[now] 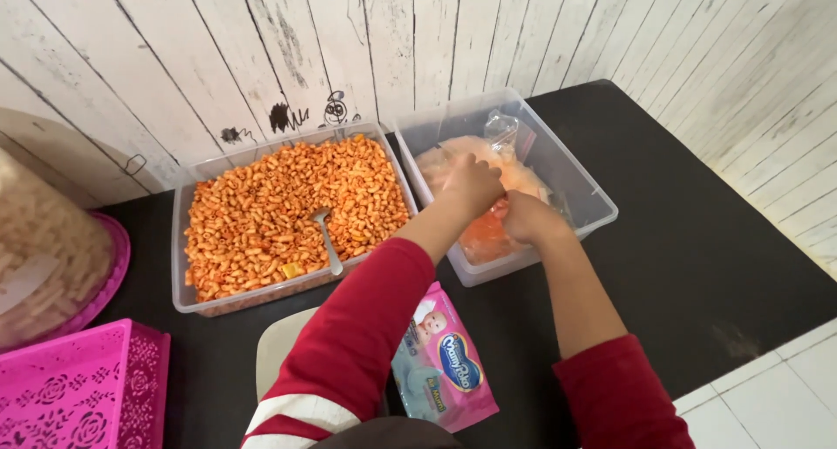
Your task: Filling small plastic bags with snacks, weighing them on a scale, and organizing them in a basket.
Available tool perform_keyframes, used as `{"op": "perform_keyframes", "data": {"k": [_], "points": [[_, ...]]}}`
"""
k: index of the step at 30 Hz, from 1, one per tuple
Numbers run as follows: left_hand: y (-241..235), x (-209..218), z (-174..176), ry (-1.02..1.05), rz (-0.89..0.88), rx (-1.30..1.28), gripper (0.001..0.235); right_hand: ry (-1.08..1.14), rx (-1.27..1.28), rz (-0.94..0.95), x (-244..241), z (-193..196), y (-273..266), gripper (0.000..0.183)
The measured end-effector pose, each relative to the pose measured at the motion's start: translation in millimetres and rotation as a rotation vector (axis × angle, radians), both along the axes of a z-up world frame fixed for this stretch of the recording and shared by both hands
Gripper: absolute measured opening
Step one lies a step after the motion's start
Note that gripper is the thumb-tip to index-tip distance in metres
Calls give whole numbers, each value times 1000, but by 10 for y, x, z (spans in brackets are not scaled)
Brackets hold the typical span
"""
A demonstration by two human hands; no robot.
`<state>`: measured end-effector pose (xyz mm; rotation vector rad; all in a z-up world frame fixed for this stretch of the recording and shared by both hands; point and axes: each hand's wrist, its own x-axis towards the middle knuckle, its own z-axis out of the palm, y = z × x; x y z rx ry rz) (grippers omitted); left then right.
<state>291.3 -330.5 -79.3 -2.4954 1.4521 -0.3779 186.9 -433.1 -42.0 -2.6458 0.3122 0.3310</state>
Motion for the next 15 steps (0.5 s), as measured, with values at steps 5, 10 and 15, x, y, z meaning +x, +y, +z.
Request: {"op": "perform_keyframes", "data": {"k": [5,10,15], "points": [[-17,182,-230,62,-18,1,28,10,-4,25,130,-216,-130,59],[71,160,-135,126,-36,-50,22,8,43,39,46,-140,-123,64],[181,78,239,-3,-132,-71,14,-40,76,69,40,-190,-213,59]]}}
